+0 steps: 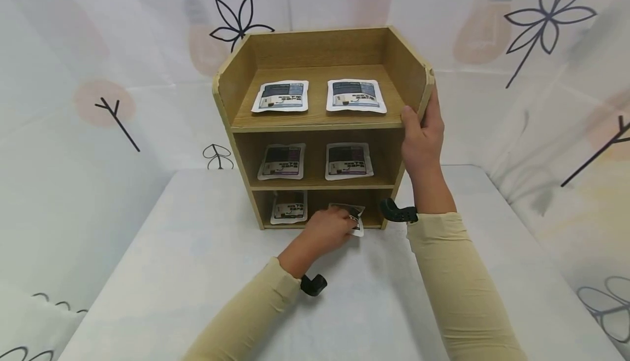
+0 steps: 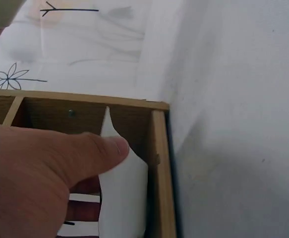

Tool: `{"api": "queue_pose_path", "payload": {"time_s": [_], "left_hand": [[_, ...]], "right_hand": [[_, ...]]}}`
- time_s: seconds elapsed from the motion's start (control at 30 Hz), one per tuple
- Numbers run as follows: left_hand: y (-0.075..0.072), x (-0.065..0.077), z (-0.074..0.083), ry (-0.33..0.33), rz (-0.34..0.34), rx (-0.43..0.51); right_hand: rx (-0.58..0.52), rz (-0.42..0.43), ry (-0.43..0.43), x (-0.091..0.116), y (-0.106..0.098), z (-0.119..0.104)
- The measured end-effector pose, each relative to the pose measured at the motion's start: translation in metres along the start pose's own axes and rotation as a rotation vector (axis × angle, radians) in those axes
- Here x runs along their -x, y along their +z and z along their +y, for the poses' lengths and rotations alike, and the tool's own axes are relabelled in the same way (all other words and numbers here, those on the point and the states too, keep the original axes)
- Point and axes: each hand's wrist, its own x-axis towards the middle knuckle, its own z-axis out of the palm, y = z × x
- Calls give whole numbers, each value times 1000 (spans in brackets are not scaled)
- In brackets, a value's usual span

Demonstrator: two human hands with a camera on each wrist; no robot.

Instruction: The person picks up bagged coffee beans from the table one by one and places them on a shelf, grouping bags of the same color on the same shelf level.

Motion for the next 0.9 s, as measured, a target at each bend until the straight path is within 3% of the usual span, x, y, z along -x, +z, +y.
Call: {"api": "queue_pose_path", "payload": {"time_s": [0.37,0.7,0.9], "left_hand": [[15,-8,9,-89,3,-48],[26,-18,7,-146,18,0],[30,-24,6,-179,-39,-14]], "right_hand": [[14,2,12,1,0,-1],[11,-2,13,1,-1,-1],[13,0,19,2,-1,-1]]}}
